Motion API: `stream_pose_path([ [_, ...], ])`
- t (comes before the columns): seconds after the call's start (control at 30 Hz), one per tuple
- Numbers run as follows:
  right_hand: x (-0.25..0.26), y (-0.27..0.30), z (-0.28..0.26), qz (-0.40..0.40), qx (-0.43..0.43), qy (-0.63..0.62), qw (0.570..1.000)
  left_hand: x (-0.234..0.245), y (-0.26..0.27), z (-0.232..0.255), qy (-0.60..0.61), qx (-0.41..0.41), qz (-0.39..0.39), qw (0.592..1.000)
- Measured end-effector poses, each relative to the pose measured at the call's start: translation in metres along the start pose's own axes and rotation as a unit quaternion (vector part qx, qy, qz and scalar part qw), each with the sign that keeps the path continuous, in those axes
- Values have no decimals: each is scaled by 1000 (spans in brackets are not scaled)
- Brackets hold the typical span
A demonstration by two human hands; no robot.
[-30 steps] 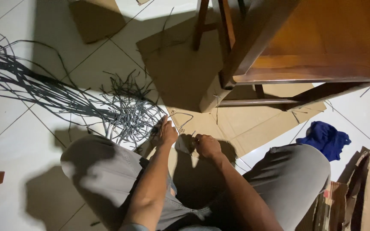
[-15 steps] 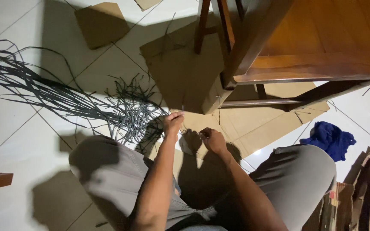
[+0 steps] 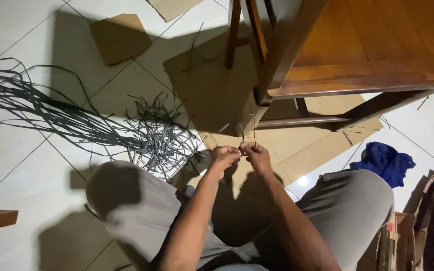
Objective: Securing cardboard padding to furniture legs using plastic ties
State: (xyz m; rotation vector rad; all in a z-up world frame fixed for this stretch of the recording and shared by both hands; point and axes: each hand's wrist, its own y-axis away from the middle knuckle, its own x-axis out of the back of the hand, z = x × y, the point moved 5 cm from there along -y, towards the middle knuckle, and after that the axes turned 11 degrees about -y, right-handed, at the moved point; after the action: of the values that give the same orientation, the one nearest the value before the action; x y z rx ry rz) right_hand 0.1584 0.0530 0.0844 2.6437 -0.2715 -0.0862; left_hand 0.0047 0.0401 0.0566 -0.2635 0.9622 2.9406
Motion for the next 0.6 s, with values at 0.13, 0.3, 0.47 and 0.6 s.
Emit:
stream_pose_path([
  [0.13,6,3,-2,3,11,-17,1000,-13,-28,-41,-27,1,-10,1000],
  [0.3,26,6,-7,95,15,-48,994,-25,-59,-63,-175,-39,29,983],
  [0.47,57,4,-4,170,29,-83,981,-31,-76,-31,-195,-198,142,950],
  [0.6,82,-10,15,217,16,-117,969,-32,-29,58,-316,-156,189,916],
])
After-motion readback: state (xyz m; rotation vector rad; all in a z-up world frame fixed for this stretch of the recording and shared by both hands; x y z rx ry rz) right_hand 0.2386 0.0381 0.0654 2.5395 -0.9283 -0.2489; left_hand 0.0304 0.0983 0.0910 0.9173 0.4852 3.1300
